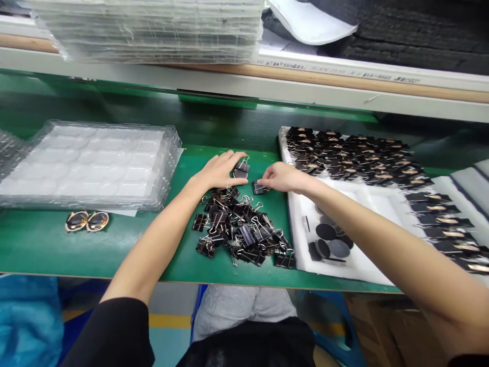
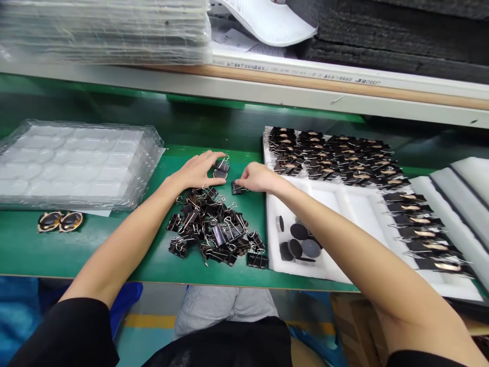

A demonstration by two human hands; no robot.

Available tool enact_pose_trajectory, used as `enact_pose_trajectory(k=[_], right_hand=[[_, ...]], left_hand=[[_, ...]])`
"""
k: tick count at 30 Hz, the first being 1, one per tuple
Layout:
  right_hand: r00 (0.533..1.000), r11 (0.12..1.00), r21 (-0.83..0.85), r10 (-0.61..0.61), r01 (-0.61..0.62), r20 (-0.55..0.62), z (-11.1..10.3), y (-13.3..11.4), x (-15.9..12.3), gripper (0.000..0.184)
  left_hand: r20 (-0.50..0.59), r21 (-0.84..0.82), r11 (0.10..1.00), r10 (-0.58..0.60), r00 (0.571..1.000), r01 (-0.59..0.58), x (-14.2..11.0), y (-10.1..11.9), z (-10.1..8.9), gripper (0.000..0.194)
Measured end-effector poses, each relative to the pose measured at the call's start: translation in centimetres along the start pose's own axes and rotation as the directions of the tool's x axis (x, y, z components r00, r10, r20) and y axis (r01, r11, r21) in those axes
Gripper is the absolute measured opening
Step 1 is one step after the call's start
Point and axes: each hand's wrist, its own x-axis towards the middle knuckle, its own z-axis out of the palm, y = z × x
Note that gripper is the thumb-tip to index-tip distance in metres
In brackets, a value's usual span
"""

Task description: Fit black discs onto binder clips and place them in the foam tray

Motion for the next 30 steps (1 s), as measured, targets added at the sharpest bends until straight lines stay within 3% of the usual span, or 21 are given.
enact_pose_trajectory(k=[4, 6, 9, 12, 15, 18, 22, 27, 30], right_hand=[[0.981, 0.988, -0.145, -0.075, 0.05, -0.177, -0.7, 0.6, 2.7, 0.011], [0.975, 0.99, -0.12, -0.098, 0.074, -0.201, -0.7, 0.5, 3.6, 0.01], [0.968, 0.99, -0.085, -0.131, 0.115, -0.215, -0.6, 0.2, 4.2, 0.011], [0.965, 0.986, -0.08, -0.157, 0.144, -0.209, -0.6, -0.1, 4.3, 0.012], [0.964, 0.986, -0.078, -0.158, 0.144, -0.213, -0.7, -0.2, 4.8, 0.012], [0.911, 0.981, -0.042, -0.193, 0.191, -0.363, -0.4, -0.3, 6.3, 0.02], [0.817, 0.968, 0.048, -0.182, 0.248, -0.547, 0.7, -0.6, 9.2, 0.034], [0.834, 0.975, 0.081, -0.131, 0.205, -0.537, 2.4, -0.3, 11.7, 0.04], [0.856, 0.98, 0.15, -0.038, 0.133, -0.515, 3.1, 0.6, 12.3, 0.043]], left_hand=[[0.048, -0.005, 0.995, 0.098, 0.994, -0.098, 0.1, -0.6, -0.5, 0.059], [0.054, 0.035, 0.995, 0.095, 0.994, -0.097, 0.0, -0.5, -0.7, 0.055], [-0.026, 0.15, 0.988, 0.043, 0.999, -0.039, -0.3, 0.0, -1.3, 0.053], [-0.087, 0.193, 0.981, 0.023, 0.996, -0.006, -0.3, 0.2, -2.2, 0.039], [0.038, 0.113, 0.994, 0.008, 0.999, -0.012, -0.1, -0.4, -3.0, 0.039], [0.157, 0.078, 0.997, 0.011, 0.988, -0.023, 0.0, -1.2, -3.5, 0.043], [0.082, 0.137, 0.99, 0.0, 0.997, -0.012, -0.2, -1.6, -3.6, 0.036], [0.068, 0.061, 0.997, 0.033, 0.997, -0.037, -0.3, -2.2, -2.8, 0.046], [0.09, 0.044, 0.998, 0.034, 0.995, -0.039, 0.0, -2.4, -2.1, 0.051]])
